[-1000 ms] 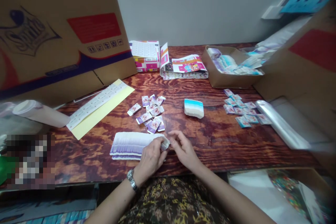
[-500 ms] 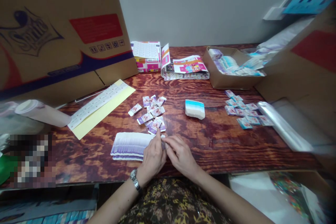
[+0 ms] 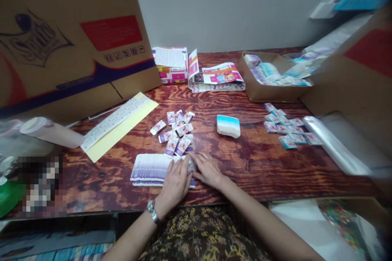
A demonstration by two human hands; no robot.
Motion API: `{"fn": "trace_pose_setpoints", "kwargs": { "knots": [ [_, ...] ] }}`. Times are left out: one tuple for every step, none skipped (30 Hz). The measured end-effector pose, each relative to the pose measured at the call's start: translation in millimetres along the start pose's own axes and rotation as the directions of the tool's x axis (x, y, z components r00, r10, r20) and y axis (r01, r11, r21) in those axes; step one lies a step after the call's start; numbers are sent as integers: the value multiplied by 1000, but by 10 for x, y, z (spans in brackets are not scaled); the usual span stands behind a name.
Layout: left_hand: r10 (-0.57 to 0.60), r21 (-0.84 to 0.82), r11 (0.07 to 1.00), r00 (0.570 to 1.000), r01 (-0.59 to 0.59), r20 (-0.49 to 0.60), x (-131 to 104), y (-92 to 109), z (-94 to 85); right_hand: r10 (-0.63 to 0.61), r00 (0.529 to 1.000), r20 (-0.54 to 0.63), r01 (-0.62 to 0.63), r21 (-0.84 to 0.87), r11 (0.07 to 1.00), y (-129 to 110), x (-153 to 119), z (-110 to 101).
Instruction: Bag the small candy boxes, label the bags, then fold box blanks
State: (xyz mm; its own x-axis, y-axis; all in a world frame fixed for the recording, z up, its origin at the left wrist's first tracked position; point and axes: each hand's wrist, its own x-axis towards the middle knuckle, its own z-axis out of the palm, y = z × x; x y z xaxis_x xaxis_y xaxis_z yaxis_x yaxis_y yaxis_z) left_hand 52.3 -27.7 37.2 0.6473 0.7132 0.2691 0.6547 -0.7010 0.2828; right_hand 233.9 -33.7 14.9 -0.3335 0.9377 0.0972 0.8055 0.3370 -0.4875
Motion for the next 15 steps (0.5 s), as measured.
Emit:
{"fn": "trace_pose_setpoints", "kwargs": {
  "knots": [
    [-1,12,1000,1000,0,21,-90,1,61,-1,1000,-2,1,-10,1000,-2,-17,17],
    [2,25,1000,1000,-2,27,-164,-5,104,6,1000,-8,-6,-12,1000,-2,-33,21],
    [9,35,999,1000,-10,27,-220,-13,130,21,1000,-17,-21,-9,1000,0,-48,12],
    [16,42,999,1000,-18,25,-256,-21,138,40,999,-29,-40,2,999,3,-60,-6],
    [18,47,999,1000,-19,20,-274,-24,133,64,997,-46,-63,30,998,4,-70,-32],
    [13,51,999,1000,-13,14,-276,-18,118,92,994,-65,-87,74,993,0,-78,-64],
    [3,56,998,1000,-3,8,-264,0,97,124,989,-83,-112,136,984,-10,-85,-101],
    [-9,61,998,1000,8,3,-242,28,77,157,983,-93,-135,211,968,-28,-90,-139],
    [-22,62,998,1000,22,-3,-212,64,59,190,977,-92,-156,293,943,-55,-94,-178],
    [-37,58,998,999,37,-11,-178,105,47,220,973,-77,-177,372,911,-89,-98,-217],
    [-51,49,997,999,52,-19,-143,145,43,240,969,-55,-193,437,878,-127,-100,-255],
    [-64,33,997,998,64,-25,-110,180,45,248,968,-35,-201,481,853,-167,-102,-292],
    [-74,13,997,997,74,-31,-82,207,52,245,969,-26,-199,501,842,-204,-103,-326],
    [-82,-9,997,996,81,-35,-60,223,63,235,972,-31,-189,498,847,-236,-103,-359],
    [-87,-34,996,996,85,-37,-45,228,75,224,973,-51,-174,475,863,-262,-102,-389]
  ]
}}
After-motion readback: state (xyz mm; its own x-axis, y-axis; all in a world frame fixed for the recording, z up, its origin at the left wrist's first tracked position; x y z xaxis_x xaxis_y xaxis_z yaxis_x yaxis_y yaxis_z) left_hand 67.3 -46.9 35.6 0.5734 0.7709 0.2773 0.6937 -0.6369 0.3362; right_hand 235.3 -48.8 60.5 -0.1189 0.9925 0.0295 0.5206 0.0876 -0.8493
